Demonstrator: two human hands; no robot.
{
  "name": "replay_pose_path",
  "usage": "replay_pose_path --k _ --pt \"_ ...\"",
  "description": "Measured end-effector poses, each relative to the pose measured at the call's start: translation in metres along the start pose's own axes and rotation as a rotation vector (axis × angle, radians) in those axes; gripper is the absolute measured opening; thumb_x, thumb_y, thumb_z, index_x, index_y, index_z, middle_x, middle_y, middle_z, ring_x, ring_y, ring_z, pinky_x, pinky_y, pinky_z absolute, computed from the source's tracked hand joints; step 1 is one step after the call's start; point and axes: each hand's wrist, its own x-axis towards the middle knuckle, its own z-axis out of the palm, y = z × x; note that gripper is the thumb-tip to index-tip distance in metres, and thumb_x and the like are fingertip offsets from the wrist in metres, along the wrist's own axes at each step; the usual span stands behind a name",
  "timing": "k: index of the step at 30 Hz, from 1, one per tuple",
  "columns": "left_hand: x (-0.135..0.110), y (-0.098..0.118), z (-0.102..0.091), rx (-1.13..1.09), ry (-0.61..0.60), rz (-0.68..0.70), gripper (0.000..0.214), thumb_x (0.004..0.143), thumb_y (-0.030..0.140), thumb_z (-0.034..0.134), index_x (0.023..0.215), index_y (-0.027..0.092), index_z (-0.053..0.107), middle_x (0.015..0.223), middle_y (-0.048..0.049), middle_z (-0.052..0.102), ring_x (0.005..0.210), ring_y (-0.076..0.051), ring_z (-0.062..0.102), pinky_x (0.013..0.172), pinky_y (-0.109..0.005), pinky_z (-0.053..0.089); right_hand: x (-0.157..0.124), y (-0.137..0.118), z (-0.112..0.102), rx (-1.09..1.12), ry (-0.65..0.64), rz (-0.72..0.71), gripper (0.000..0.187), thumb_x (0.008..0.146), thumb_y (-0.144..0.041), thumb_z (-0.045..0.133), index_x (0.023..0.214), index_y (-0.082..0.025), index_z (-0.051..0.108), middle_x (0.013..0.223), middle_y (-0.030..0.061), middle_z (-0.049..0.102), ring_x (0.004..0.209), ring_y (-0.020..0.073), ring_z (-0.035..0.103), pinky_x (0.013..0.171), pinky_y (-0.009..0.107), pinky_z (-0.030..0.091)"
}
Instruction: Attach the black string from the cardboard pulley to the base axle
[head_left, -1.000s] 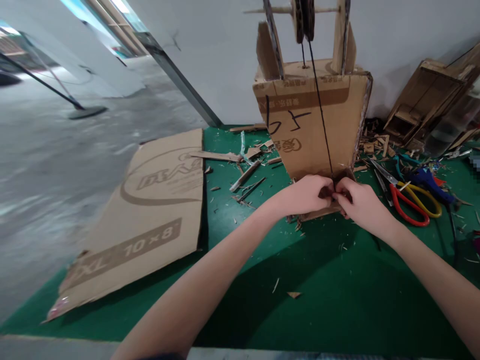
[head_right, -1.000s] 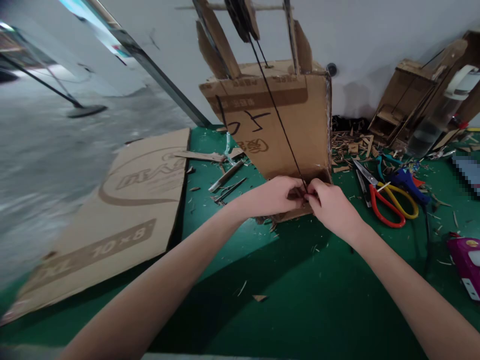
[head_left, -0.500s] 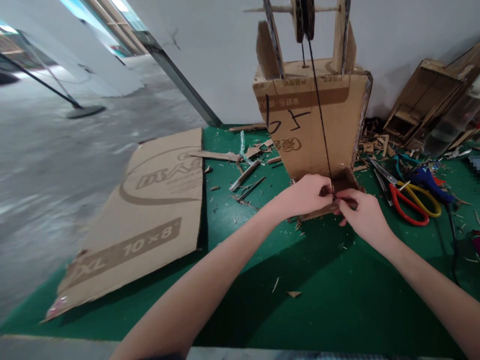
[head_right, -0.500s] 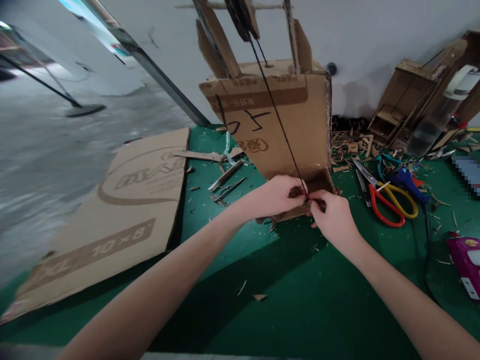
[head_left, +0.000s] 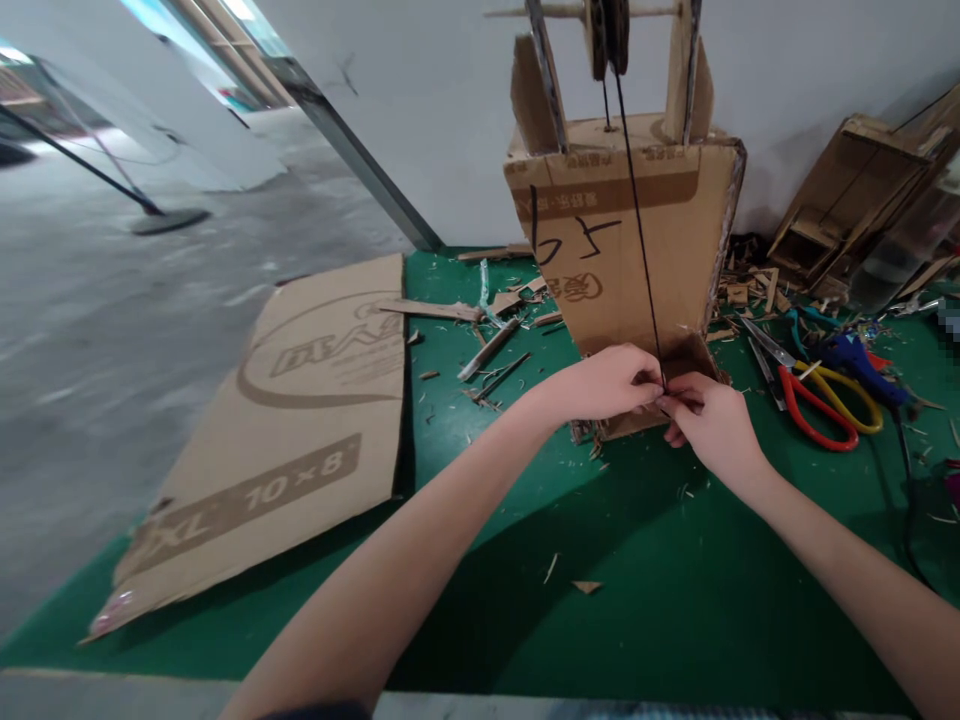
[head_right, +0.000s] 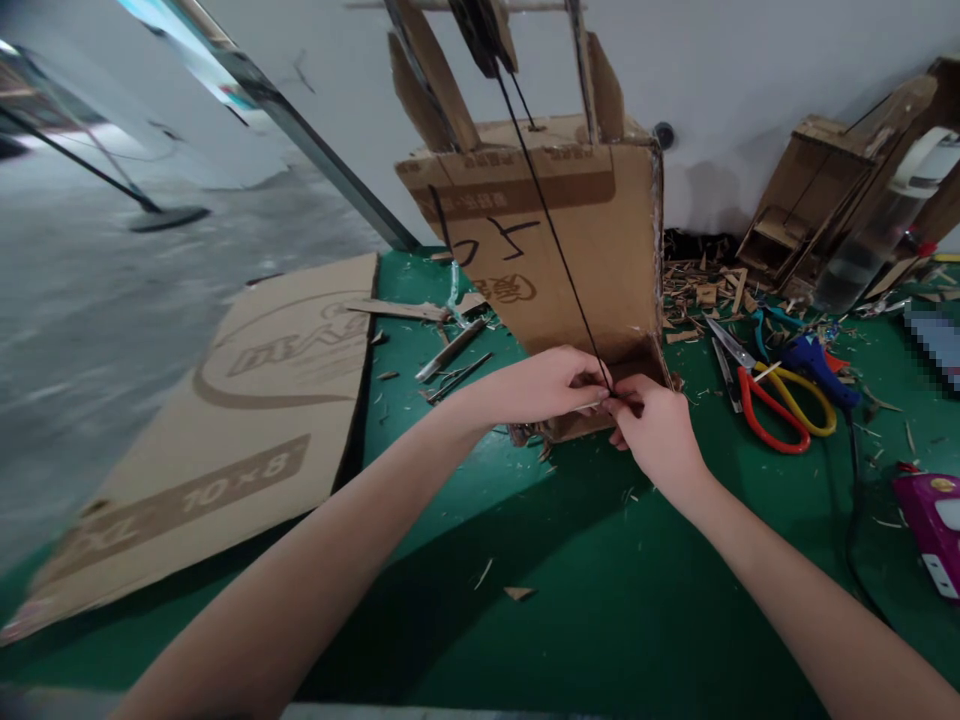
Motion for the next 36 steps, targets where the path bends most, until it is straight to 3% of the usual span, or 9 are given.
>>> replay_pose_path --k 8,15,19,23,28,36 --pt "0.001 -0.002 -0.004 0.061 0.003 0.030 0.021 0.084 0.026 0.048 0.090 0.017 0.066 0.090 -0.0030 0.071 0.078 -0.015 0.063 0.066 -0.023 0.043 -0.001 0.004 -0.004 -0.221 0.018 -0.146 0.016 0.087 -0.030 0.053 0.078 -0.020 0.061 0.052 -0.0039 0.057 0.047 0.0133 0.061 0.051 0.023 0.047" --pt "-0.003 0.000 -0.003 0.089 0.012 0.025 0.019 0.083 0.027 0.052 0.091 0.018 0.066 0.091 -0.0033 0.071 0.079 -0.015 0.064 0.065 -0.024 0.042 0.000 0.004 -0.005 -0.414 0.066 -0.214 0.021 0.090 -0.033 0.049 0.088 -0.022 0.066 0.068 0.0001 0.065 0.055 0.0143 0.058 0.052 0.024 0.037" --pt "-0.002 -0.003 0.002 0.067 0.046 0.013 0.019 0.079 0.033 0.059 0.087 0.017 0.065 0.085 -0.0025 0.071 0.074 -0.015 0.064 0.062 -0.024 0.041 0.001 0.005 -0.002 -0.418 0.114 -0.225 0.021 0.089 -0.034 0.051 0.084 -0.022 0.067 0.070 0.0015 0.067 0.059 0.0155 0.057 0.057 0.025 0.037" --pt "-0.001 -0.003 0.005 0.073 0.084 0.003 0.019 0.081 0.034 0.056 0.084 0.017 0.065 0.079 -0.0019 0.070 0.069 -0.014 0.062 0.060 -0.025 0.040 0.001 0.004 -0.003 -0.371 0.107 -0.211 0.022 0.088 -0.032 0.051 0.084 -0.021 0.069 0.072 0.0018 0.068 0.062 0.0156 0.058 0.058 0.025 0.038" --pt "-0.004 0.001 0.004 0.096 0.083 -0.007 0.020 0.083 0.032 0.054 0.087 0.017 0.067 0.082 -0.0029 0.071 0.072 -0.015 0.061 0.061 -0.025 0.039 0.001 -0.001 -0.006 -0.277 0.043 -0.126 0.024 0.087 -0.035 0.052 0.087 -0.021 0.071 0.067 0.0008 0.066 0.053 0.0138 0.054 0.052 0.025 0.036" --pt "-0.004 0.008 0.004 0.135 0.070 -0.018 0.021 0.083 0.029 0.052 0.087 0.015 0.067 0.084 -0.0050 0.071 0.072 -0.015 0.062 0.060 -0.025 0.039 0.003 0.005 -0.005 -0.232 0.060 -0.107 0.025 0.086 -0.036 0.052 0.085 -0.020 0.072 0.061 0.0003 0.063 0.051 0.0143 0.055 0.049 0.025 0.037"
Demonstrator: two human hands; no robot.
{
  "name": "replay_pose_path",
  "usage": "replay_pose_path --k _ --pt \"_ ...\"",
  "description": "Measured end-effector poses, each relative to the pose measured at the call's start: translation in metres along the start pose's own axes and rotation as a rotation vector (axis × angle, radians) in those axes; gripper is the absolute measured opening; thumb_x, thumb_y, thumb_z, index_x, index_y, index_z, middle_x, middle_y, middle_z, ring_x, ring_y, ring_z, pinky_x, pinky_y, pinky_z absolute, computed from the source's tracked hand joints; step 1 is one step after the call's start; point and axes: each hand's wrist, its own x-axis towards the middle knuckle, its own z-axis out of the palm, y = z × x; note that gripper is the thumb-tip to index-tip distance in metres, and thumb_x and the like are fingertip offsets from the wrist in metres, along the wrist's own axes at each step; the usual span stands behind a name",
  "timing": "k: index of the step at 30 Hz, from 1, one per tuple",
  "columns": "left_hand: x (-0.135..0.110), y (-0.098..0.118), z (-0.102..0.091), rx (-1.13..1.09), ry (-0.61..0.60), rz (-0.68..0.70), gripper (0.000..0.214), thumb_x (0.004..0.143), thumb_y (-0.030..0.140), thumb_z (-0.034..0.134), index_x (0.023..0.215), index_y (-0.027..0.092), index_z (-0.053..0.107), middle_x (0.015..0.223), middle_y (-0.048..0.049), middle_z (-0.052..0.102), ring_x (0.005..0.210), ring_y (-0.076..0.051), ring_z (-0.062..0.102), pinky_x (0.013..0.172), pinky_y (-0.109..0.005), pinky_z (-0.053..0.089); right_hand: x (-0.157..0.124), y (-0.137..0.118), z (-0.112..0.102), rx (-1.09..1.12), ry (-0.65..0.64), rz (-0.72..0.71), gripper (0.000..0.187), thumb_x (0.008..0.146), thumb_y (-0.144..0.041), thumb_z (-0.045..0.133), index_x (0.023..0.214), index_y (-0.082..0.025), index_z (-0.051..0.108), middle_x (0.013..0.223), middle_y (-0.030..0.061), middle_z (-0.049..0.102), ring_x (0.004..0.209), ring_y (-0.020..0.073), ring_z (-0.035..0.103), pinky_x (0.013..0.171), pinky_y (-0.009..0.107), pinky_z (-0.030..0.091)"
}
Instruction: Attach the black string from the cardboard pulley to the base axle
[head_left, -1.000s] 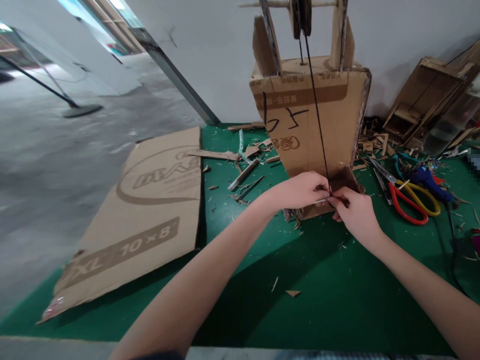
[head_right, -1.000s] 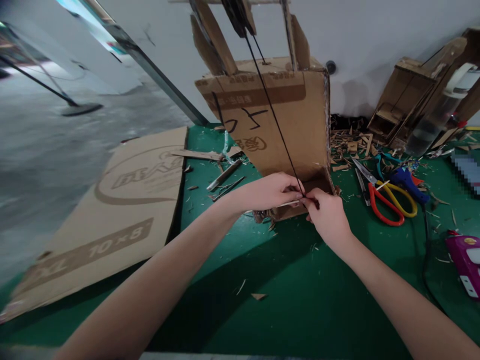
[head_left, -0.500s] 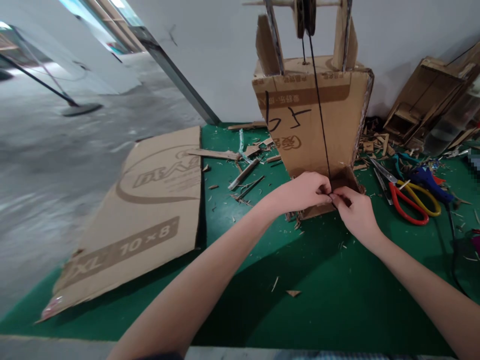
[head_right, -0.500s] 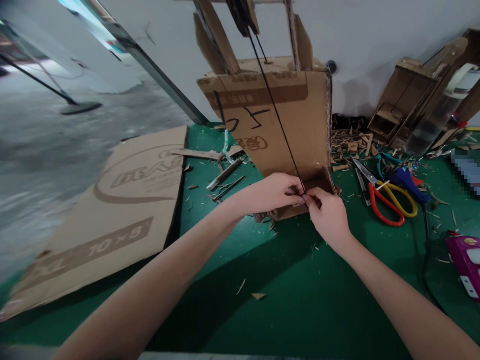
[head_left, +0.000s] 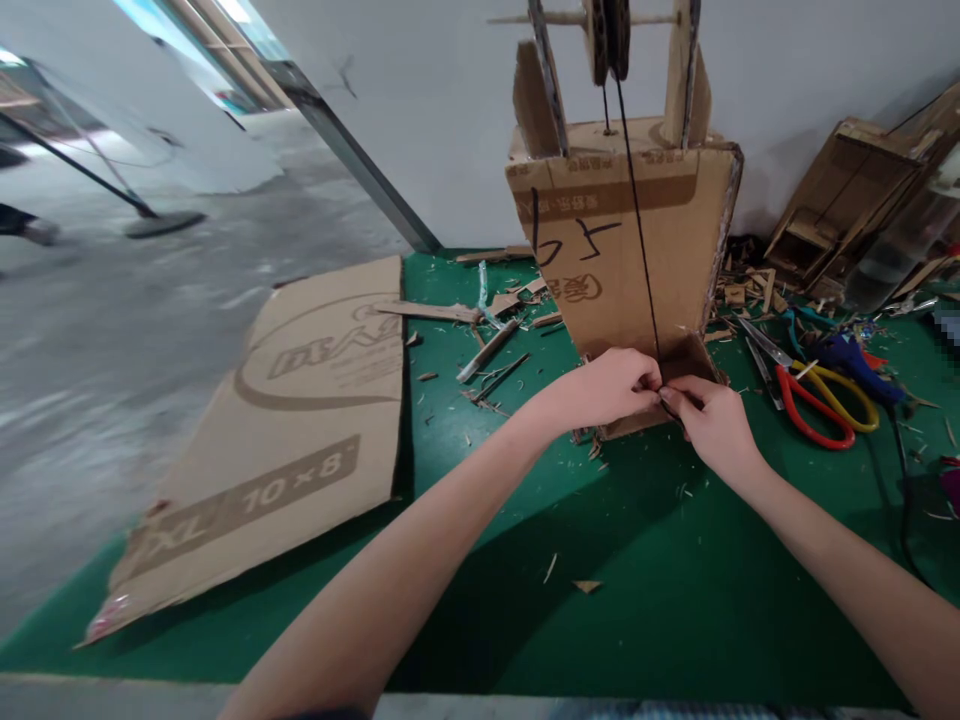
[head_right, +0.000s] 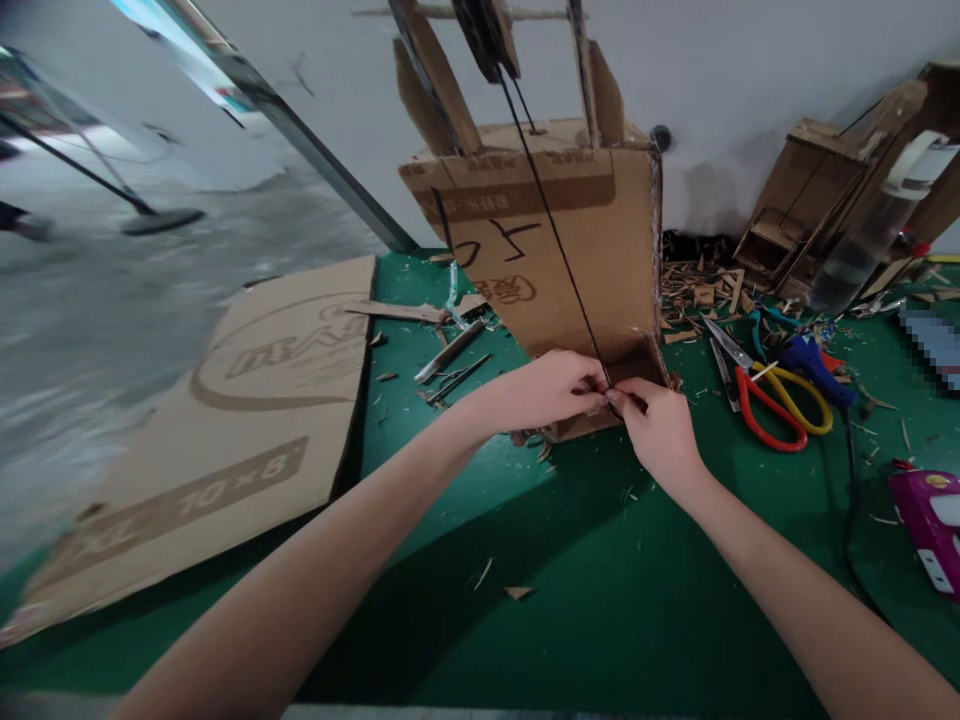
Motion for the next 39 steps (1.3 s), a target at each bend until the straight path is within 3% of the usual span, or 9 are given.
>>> replay_pose_path --k 7,11,17,22,27,33,39 --pt "0.000 0.004 0.001 -0.013 0.014 -0.023 0.018 0.080 0.029 0.053 0.082 0.016 0.065 0.079 -0.0034 0.068 0.068 -0.015 0.058 0.059 -0.026 0.038 -0.002 0.002 -0.001 0.025 -0.014 -0.021 0.023 0.087 -0.035 0.050 0.084 -0.019 0.067 0.063 -0.0006 0.062 0.045 0.0122 0.052 0.051 0.025 0.040" --pt "0.000 0.007 0.000 -0.024 0.015 -0.015 0.015 0.079 0.025 0.051 0.081 0.017 0.062 0.077 -0.0020 0.067 0.067 -0.014 0.057 0.061 -0.026 0.039 -0.003 0.002 0.000 -0.005 0.002 -0.065 0.018 0.084 -0.028 0.050 0.089 -0.019 0.065 0.073 0.0015 0.066 0.052 0.0134 0.056 0.055 0.026 0.043" --pt "-0.003 0.009 -0.001 -0.026 0.054 -0.005 0.011 0.077 0.019 0.048 0.079 0.018 0.059 0.077 -0.0012 0.065 0.067 -0.014 0.056 0.062 -0.025 0.038 -0.003 0.002 0.002 -0.050 0.050 -0.123 0.013 0.079 -0.021 0.050 0.083 -0.019 0.063 0.073 0.0021 0.067 0.063 0.0153 0.060 0.059 0.025 0.042" --pt "-0.004 0.007 0.002 0.007 0.119 0.071 0.010 0.080 0.014 0.045 0.075 0.018 0.053 0.078 -0.0011 0.063 0.071 -0.014 0.056 0.062 -0.024 0.038 -0.004 0.001 0.002 -0.077 0.066 -0.132 0.014 0.080 -0.021 0.049 0.083 -0.019 0.063 0.072 0.0017 0.066 0.061 0.0145 0.058 0.058 0.024 0.040" --pt "-0.004 0.011 0.004 0.077 0.104 0.077 0.011 0.081 0.010 0.044 0.074 0.018 0.048 0.077 -0.0019 0.062 0.067 -0.014 0.056 0.060 -0.025 0.038 -0.006 -0.002 0.003 -0.121 0.072 -0.099 0.017 0.083 -0.021 0.047 0.087 -0.019 0.063 0.067 0.0014 0.064 0.057 0.0147 0.058 0.056 0.024 0.040" --pt "-0.003 0.011 0.007 0.092 0.121 0.029 0.011 0.082 0.009 0.045 0.077 0.017 0.050 0.079 -0.0033 0.064 0.072 -0.016 0.059 0.062 -0.027 0.041 -0.004 -0.007 0.001 -0.303 0.021 -0.179 0.025 0.089 -0.017 0.041 0.098 -0.018 0.064 0.074 0.0041 0.066 0.057 0.0148 0.060 0.058 0.026 0.043" --pt "-0.003 0.011 0.006 0.104 0.101 -0.015 0.012 0.082 0.009 0.045 0.078 0.017 0.052 0.081 -0.0045 0.065 0.073 -0.017 0.061 0.062 -0.028 0.041 -0.004 -0.006 -0.003 -0.662 -0.011 -0.277 0.026 0.094 -0.017 0.038 0.099 -0.016 0.063 0.091 0.0100 0.069 0.076 0.0199 0.065 0.061 0.027 0.042"
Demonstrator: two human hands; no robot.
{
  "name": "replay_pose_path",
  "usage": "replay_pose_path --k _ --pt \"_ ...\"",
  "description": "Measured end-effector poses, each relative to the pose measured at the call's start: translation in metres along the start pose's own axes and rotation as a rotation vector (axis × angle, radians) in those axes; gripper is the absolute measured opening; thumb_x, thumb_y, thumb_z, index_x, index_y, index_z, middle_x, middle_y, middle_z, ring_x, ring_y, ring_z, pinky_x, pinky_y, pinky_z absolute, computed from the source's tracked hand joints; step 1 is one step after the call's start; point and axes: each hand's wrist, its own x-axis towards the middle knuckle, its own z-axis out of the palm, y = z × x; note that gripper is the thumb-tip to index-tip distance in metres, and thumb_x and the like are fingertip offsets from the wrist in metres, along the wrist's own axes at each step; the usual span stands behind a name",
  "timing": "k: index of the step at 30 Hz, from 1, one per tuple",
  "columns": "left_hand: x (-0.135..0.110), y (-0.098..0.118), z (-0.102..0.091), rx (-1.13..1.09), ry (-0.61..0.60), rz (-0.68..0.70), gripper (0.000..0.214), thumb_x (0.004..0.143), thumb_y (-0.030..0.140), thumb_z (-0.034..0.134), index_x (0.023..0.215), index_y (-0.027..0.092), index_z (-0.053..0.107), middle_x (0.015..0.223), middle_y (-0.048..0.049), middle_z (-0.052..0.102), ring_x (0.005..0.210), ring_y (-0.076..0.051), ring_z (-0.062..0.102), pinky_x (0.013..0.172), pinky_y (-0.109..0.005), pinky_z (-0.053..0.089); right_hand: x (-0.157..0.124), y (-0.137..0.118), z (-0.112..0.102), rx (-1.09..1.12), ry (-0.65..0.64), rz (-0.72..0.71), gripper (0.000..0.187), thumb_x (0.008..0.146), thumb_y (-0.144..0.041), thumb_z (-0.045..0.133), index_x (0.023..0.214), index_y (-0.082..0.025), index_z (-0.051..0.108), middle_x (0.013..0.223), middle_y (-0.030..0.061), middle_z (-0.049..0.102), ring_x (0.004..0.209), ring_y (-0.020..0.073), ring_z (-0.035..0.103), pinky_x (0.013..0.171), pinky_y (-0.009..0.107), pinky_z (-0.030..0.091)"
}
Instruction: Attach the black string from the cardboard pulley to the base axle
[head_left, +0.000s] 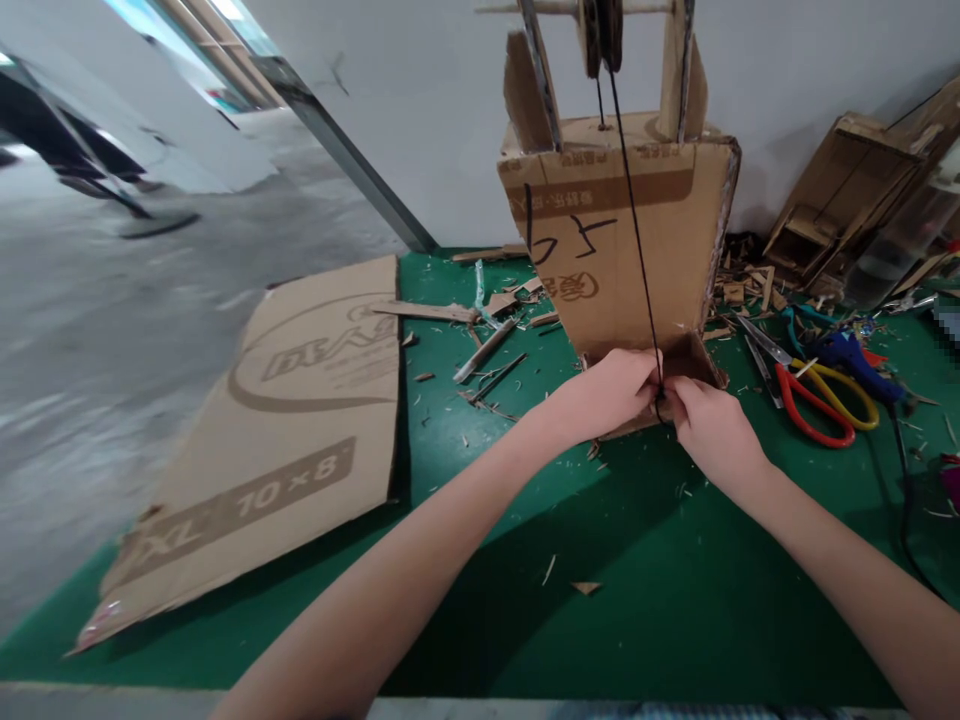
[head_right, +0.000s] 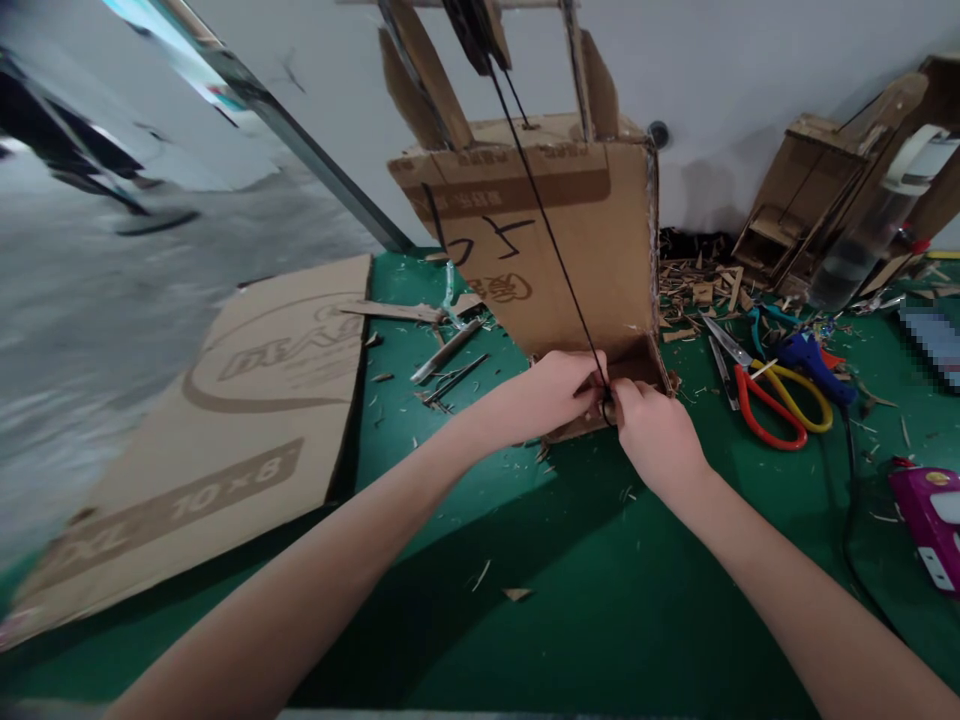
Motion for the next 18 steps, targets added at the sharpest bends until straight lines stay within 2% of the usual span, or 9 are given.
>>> replay_pose_path --k 5,10,14,18 --pt "0.0008 -0.0007 0.0009 0.028 -0.008 0.020 0.015 0.084 0.006 0.042 0.079 0.016 0.053 0.082 -0.0058 0.065 0.075 -0.018 0.061 0.065 -0.028 0.043 -0.0012 -0.0002 -0.0011 -0.267 -0.023 -0.081 0.027 0.095 -0.017 0.034 0.102 -0.016 0.061 0.089 0.0100 0.069 0.065 0.0190 0.063 0.051 0.028 0.033" --pt "0.0006 -0.0003 0.0018 0.049 -0.011 0.053 0.016 0.083 0.005 0.040 0.080 0.016 0.051 0.082 -0.0067 0.064 0.076 -0.019 0.061 0.066 -0.029 0.044 0.0000 -0.0005 -0.0026 -0.379 0.028 -0.154 0.026 0.093 -0.020 0.036 0.090 -0.015 0.060 0.076 0.0077 0.066 0.054 0.0161 0.059 0.047 0.029 0.023" --pt "-0.0017 0.0019 -0.0001 0.038 -0.003 0.089 0.015 0.081 0.004 0.042 0.082 0.016 0.049 0.082 -0.0059 0.063 0.075 -0.018 0.060 0.063 -0.028 0.044 -0.0009 -0.0012 -0.0066 -0.345 0.081 -0.149 0.018 0.086 -0.023 0.043 0.082 -0.017 0.060 0.074 0.0052 0.063 0.053 0.0153 0.056 0.048 0.030 0.019" --pt "-0.0029 0.0024 -0.0008 -0.002 0.006 0.088 0.014 0.081 0.006 0.042 0.085 0.016 0.051 0.081 -0.0053 0.063 0.072 -0.017 0.060 0.061 -0.028 0.042 -0.0023 -0.0027 -0.0076 -0.156 0.101 -0.082 0.016 0.083 -0.021 0.044 0.080 -0.018 0.059 0.077 0.0043 0.063 0.060 0.0155 0.056 0.050 0.029 0.025"
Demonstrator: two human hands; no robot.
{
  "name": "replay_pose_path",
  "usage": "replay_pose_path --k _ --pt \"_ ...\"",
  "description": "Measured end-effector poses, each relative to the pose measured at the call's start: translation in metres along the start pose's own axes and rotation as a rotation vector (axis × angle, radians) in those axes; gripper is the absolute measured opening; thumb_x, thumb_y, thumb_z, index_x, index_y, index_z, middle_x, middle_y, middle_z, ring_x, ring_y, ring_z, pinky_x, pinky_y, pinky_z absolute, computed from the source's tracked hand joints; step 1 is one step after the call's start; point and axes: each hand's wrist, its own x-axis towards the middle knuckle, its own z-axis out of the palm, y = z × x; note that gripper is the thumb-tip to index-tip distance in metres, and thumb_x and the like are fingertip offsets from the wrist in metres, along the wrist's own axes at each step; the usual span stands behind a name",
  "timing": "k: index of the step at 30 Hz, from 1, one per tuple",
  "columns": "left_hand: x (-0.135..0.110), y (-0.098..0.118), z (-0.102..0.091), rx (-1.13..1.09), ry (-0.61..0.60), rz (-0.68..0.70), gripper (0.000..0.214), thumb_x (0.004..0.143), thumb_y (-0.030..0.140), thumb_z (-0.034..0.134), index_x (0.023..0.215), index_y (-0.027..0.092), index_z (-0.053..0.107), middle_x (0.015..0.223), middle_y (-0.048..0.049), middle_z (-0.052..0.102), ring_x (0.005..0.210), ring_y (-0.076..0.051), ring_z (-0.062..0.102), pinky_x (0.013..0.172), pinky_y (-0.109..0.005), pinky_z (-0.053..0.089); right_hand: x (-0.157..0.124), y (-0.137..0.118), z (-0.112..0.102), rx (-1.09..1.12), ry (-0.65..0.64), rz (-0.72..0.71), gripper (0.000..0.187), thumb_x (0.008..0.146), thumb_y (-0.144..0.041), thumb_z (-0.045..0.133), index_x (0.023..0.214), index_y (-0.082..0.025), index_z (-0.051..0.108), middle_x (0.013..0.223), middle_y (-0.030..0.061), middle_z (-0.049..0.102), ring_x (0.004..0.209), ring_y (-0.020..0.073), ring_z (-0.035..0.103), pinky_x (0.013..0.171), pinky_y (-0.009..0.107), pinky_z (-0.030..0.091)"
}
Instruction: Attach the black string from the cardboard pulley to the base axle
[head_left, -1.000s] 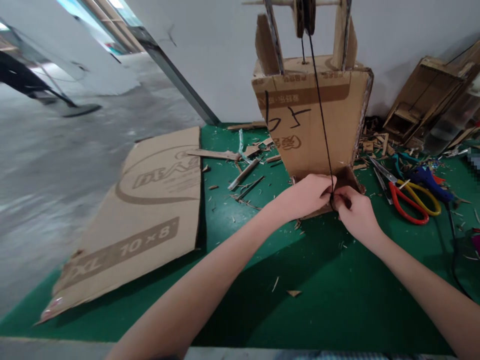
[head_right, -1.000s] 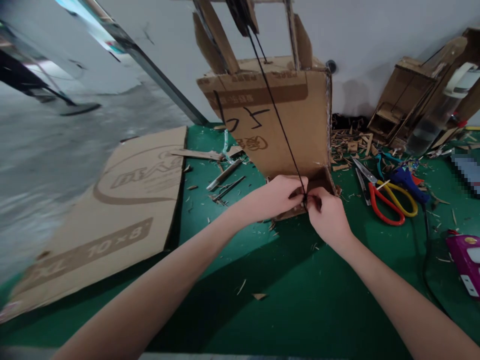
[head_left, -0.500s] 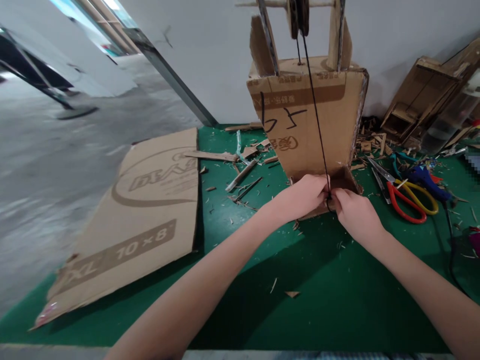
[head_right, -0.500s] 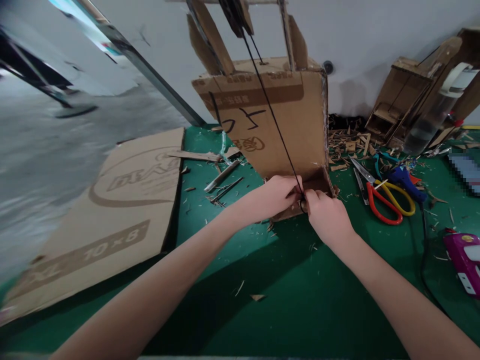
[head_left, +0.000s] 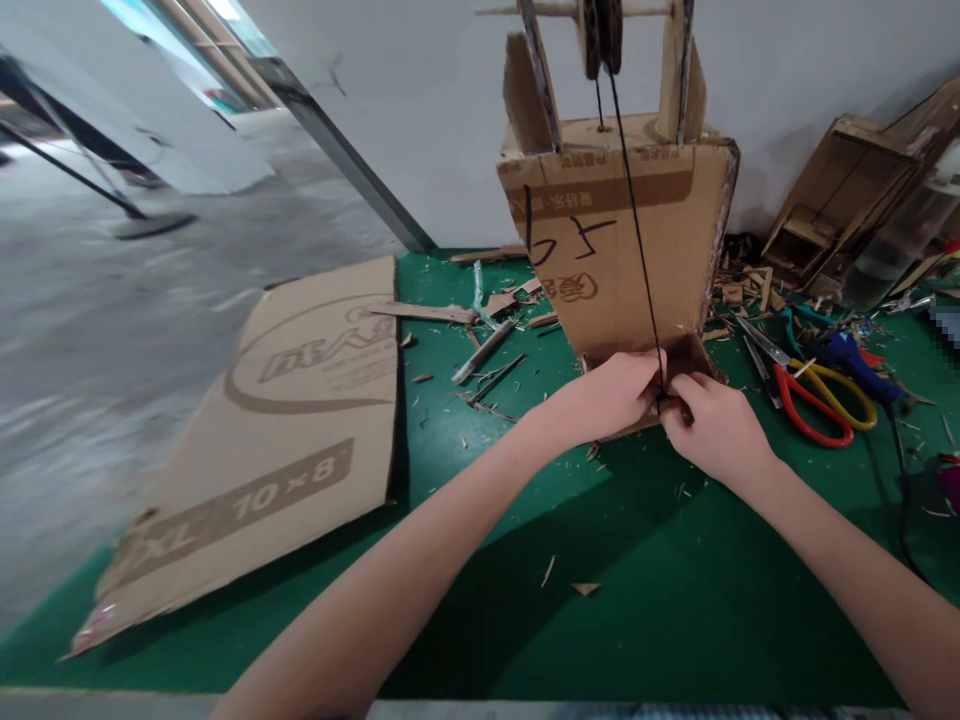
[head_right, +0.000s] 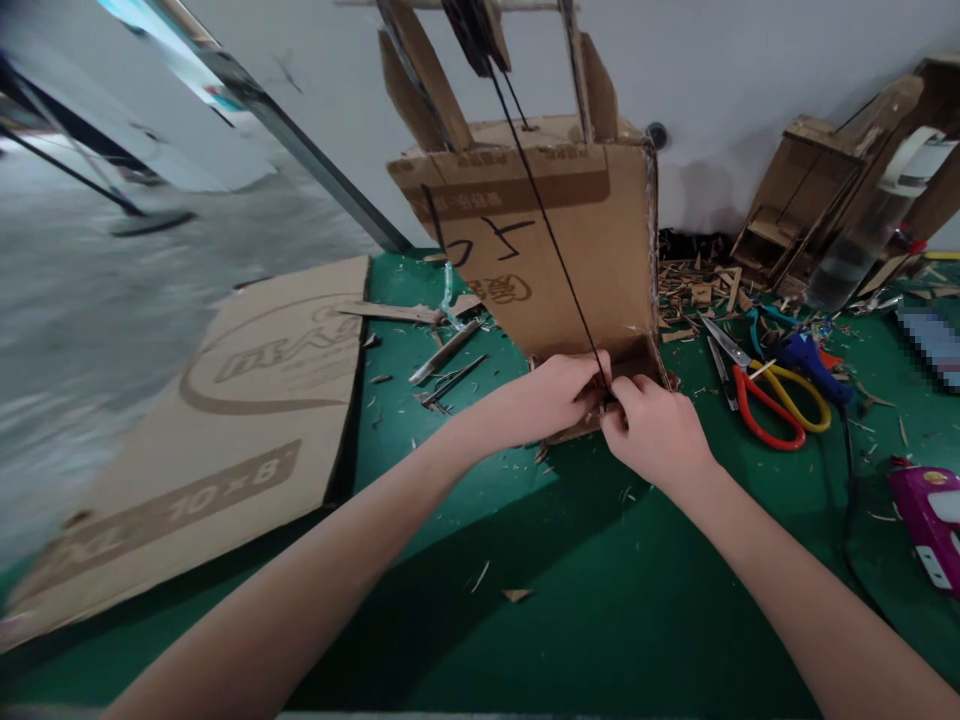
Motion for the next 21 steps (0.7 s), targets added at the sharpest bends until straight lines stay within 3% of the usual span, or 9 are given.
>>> replay_pose_path --k 4,9,13,16,18,21 --pt "-0.0002 -0.0021 -0.0011 -0.048 -0.005 0.011 0.014 0.081 0.009 0.044 0.085 0.016 0.055 0.083 -0.0047 0.065 0.071 -0.016 0.060 0.062 -0.027 0.042 0.0000 0.0004 0.0044 0.161 0.037 0.038 0.016 0.082 -0.018 0.043 0.084 -0.018 0.059 0.082 0.0053 0.063 0.067 0.0164 0.057 0.056 0.027 0.034" --pt "0.0002 -0.0035 -0.0049 -0.104 -0.042 0.019 0.011 0.082 0.020 0.050 0.082 0.018 0.060 0.085 -0.0034 0.068 0.075 -0.017 0.061 0.063 -0.026 0.043 0.0013 0.0034 0.0051 0.188 0.048 0.076 0.016 0.082 -0.017 0.042 0.079 -0.018 0.057 0.080 0.0062 0.063 0.074 0.0188 0.060 0.063 0.028 0.041" --pt "0.0014 -0.0041 -0.0052 -0.084 -0.042 0.006 0.018 0.083 0.016 0.045 0.086 0.017 0.063 0.089 -0.0044 0.069 0.079 -0.016 0.062 0.067 -0.026 0.044 0.0006 0.0034 0.0007 0.232 0.030 0.054 0.016 0.083 -0.018 0.043 0.082 -0.018 0.059 0.084 0.0072 0.066 0.076 0.0192 0.062 0.067 0.029 0.045" --pt "0.0016 -0.0058 -0.0033 -0.069 -0.044 0.015 0.020 0.084 0.016 0.044 0.088 0.016 0.064 0.090 -0.0049 0.069 0.079 -0.016 0.063 0.067 -0.026 0.044 0.0001 0.0023 -0.0010 0.385 0.034 0.086 0.013 0.083 -0.021 0.049 0.086 -0.018 0.061 0.081 0.0060 0.068 0.075 0.0183 0.064 0.069 0.029 0.047" --pt "0.0015 -0.0074 -0.0015 -0.069 -0.031 0.004 0.022 0.085 0.017 0.043 0.089 0.017 0.065 0.089 -0.0046 0.070 0.078 -0.016 0.063 0.067 -0.026 0.044 0.0003 0.0021 -0.0002 0.517 0.012 0.169 0.015 0.084 -0.028 0.054 0.090 -0.018 0.063 0.078 0.0045 0.069 0.068 0.0169 0.065 0.066 0.028 0.050" --pt "0.0012 -0.0090 0.0004 -0.078 -0.008 -0.046 0.024 0.088 0.021 0.043 0.090 0.018 0.066 0.089 -0.0044 0.070 0.077 -0.016 0.063 0.065 -0.027 0.044 0.0009 0.0037 0.0031 0.727 -0.121 0.302 0.022 0.087 -0.035 0.052 0.095 -0.019 0.065 0.068 0.0016 0.068 0.054 0.0148 0.064 0.051 0.025 0.049"
